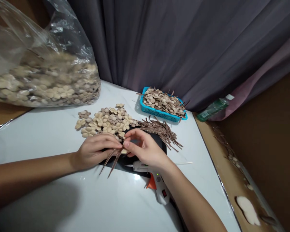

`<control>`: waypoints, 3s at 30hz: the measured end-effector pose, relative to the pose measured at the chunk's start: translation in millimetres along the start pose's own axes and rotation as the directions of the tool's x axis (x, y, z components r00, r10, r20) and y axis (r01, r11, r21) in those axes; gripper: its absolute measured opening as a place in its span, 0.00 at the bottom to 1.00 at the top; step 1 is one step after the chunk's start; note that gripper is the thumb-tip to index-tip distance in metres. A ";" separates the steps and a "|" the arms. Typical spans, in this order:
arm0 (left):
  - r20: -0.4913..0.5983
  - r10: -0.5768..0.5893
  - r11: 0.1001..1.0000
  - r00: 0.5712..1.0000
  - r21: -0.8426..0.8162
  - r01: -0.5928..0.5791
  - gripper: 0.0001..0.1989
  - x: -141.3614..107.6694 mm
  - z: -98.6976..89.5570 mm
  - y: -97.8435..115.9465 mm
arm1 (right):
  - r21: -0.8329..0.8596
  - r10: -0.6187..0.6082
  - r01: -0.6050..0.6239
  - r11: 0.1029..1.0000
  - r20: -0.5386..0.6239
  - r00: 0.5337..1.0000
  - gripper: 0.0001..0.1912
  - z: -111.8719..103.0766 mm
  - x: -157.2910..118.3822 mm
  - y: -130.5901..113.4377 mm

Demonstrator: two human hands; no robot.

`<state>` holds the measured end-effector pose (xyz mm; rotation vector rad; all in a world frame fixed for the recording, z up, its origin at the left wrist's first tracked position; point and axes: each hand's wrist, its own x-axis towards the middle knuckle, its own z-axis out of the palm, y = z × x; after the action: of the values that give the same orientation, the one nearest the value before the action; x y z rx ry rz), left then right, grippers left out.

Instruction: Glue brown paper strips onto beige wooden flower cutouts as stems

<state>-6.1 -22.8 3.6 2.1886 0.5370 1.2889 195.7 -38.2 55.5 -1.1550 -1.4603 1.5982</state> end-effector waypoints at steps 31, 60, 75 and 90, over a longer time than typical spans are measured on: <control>0.098 -0.587 0.774 0.804 -0.223 0.593 0.12 8.9 6.2 11.1 | 0.182 -0.131 0.155 0.971 -0.136 0.982 0.20 13.2 3.9 11.5; -0.038 -0.496 0.838 0.868 -0.284 0.466 0.07 -0.8 11.5 7.6 | 0.174 -0.160 0.181 0.968 -0.132 0.978 0.19 18.6 0.9 13.7; 0.019 -0.543 0.807 0.840 -0.267 0.527 0.07 4.0 8.0 6.8 | 0.086 -0.226 0.244 0.966 -0.179 0.958 0.15 18.0 -1.1 12.8; 0.014 -0.408 0.910 0.913 -0.076 0.408 0.11 0.5 6.0 11.4 | 0.141 -0.219 0.249 0.958 -0.195 0.956 0.16 25.1 -6.0 7.4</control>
<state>0.2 -32.8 8.7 1.8791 0.8770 1.0646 175.5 -54.5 48.7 -0.9640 -1.2722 1.3858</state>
